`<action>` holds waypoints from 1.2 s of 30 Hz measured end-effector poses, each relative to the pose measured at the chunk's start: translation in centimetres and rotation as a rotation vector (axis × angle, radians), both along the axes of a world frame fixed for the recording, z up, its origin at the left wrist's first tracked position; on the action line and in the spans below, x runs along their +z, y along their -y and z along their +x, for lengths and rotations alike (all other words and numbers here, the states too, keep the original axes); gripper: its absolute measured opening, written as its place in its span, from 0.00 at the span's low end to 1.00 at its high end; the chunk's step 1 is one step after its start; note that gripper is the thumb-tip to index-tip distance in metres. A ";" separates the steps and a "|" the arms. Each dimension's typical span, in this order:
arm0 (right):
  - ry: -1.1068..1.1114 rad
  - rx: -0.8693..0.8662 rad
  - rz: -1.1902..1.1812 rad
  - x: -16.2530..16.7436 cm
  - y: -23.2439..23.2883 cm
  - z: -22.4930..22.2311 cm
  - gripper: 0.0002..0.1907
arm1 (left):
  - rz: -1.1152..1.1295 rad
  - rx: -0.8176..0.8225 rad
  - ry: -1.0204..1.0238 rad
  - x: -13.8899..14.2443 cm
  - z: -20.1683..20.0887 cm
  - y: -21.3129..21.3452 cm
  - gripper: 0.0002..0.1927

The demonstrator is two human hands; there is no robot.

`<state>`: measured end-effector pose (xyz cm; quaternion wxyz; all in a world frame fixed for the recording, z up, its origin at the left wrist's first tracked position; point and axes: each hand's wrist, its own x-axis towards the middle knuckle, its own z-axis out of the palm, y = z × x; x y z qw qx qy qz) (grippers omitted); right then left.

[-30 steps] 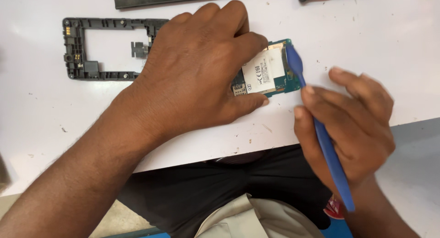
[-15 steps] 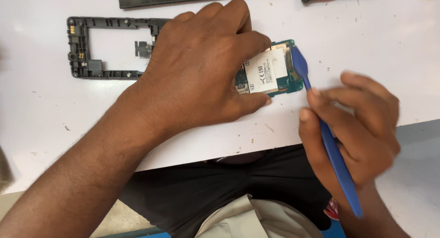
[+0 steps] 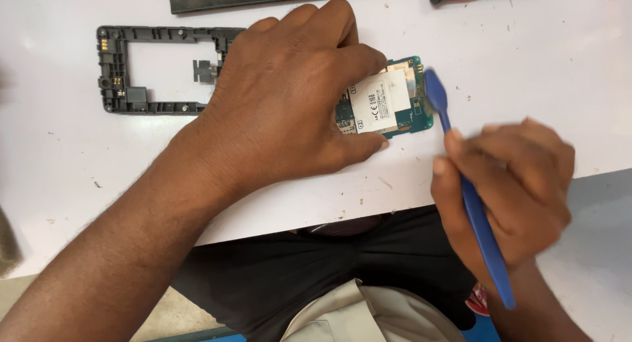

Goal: The person removes the motherboard from a smartphone by detaching ribbon cables and prying the board away from the chassis. They then separate the display assembly from the frame and use a toothbrush to clean the motherboard.

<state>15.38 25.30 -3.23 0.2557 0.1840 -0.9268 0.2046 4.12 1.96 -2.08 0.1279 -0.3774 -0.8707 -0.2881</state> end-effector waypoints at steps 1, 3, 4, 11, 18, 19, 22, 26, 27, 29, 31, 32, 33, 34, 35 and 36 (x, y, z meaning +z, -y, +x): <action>0.002 0.001 0.010 0.1 0.0 0.4 0.10 | 0.000 0.001 0.002 -0.1 0.0 0.0 0.32; -0.002 0.009 0.029 0.2 0.3 1.2 0.09 | 0.002 -0.002 0.009 -0.2 0.0 0.0 0.32; 0.014 -0.002 0.035 0.2 0.3 1.1 0.09 | 0.005 -0.005 0.014 -0.3 0.0 0.0 0.32; 0.002 0.017 0.053 0.3 0.3 -1.2 0.07 | -0.014 -0.009 0.016 0.0 0.1 0.1 0.33; 0.082 -0.052 0.033 0.9 0.4 1.6 0.07 | -0.002 -0.005 0.031 -0.3 0.0 0.0 0.32; 0.086 -0.049 0.034 0.9 0.3 1.7 0.07 | 0.002 -0.010 0.026 -0.4 0.0 0.1 0.32; 0.052 -0.001 0.031 0.6 -0.1 0.7 0.07 | 0.008 -0.014 0.009 -0.3 0.1 0.2 0.32; -0.008 0.039 0.018 0.1 0.2 -1.0 0.07 | -0.002 -0.006 0.019 0.0 0.1 0.0 0.33; -0.002 0.026 0.017 0.2 0.3 -0.9 0.07 | 0.002 -0.006 0.019 0.0 0.0 0.0 0.33; 0.029 -0.010 0.011 0.7 0.5 -0.1 0.08 | 0.012 -0.004 0.026 -0.1 0.1 0.0 0.32; 0.071 -0.037 0.004 1.1 0.7 1.2 0.08 | 0.025 -0.006 0.023 -0.4 0.0 0.0 0.32; 0.088 -0.040 0.003 1.3 0.7 1.6 0.08 | 0.032 -0.006 0.023 -0.5 0.1 0.1 0.32; 0.087 -0.038 0.000 1.2 0.6 1.6 0.08 | 0.030 -0.003 0.024 -0.6 0.1 0.0 0.33; 0.087 -0.035 -0.003 1.2 0.6 1.6 0.08 | 0.027 -0.001 0.022 -0.6 0.1 0.0 0.33; 0.071 -0.028 -0.009 1.0 0.5 1.3 0.09 | 0.024 -0.001 0.020 -0.6 0.0 0.0 0.34; 0.056 -0.020 -0.006 0.9 0.4 0.9 0.08 | 0.015 0.001 0.020 -0.5 0.1 0.0 0.34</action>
